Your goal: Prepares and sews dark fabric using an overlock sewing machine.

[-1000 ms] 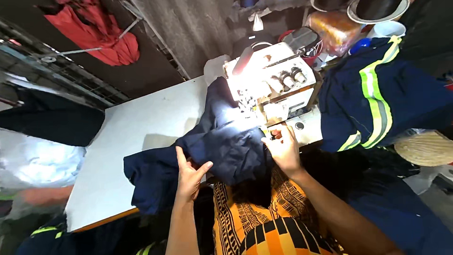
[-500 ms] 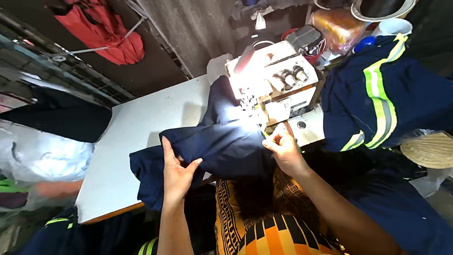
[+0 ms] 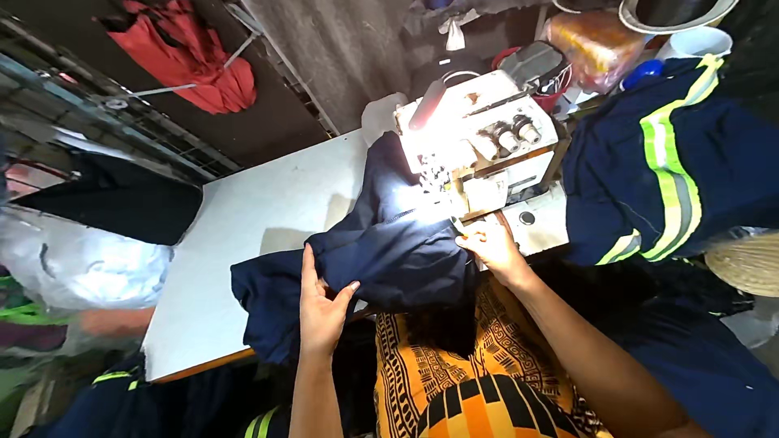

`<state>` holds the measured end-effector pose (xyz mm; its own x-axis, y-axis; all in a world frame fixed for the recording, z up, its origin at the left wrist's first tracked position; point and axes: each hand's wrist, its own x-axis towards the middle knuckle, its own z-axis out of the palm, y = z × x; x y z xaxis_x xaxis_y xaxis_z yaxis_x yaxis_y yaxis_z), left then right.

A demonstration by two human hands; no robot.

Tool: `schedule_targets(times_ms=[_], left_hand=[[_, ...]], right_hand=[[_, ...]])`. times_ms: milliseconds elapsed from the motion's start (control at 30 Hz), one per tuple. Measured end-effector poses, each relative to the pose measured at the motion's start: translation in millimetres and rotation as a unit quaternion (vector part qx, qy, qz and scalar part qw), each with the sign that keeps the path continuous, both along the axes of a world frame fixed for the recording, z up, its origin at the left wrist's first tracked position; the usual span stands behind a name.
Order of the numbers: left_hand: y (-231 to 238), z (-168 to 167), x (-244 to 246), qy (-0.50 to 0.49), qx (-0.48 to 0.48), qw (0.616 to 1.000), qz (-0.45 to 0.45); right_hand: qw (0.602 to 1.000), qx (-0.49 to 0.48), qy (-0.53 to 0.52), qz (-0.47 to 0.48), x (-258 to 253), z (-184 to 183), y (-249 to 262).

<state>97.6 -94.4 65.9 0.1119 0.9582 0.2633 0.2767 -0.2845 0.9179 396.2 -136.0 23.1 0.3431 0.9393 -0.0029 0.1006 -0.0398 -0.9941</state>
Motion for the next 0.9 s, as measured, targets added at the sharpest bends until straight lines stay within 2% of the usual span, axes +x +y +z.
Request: schedule_targets(times_ms=[267, 567, 733, 900], left_hand=[[-8, 5, -2, -0.010, 0.037, 0.999, -0.019], [1, 11, -4, -0.017, 0.073, 0.997, -0.022], [23, 17, 0, -0.098, 0.068, 0.992, -0.035], [50, 21, 2, -0.155, 0.048, 0.987, -0.017]], right_hand=[[0.998, 0.046, 0.029, -0.020, -6, -3, -13], [0.998, 0.048, -0.013, -0.041, -13, 6, -13], [0.994, 0.098, -0.024, -0.043, -13, 15, 10], [0.996, 0.064, -0.019, -0.057, -16, 24, 15]])
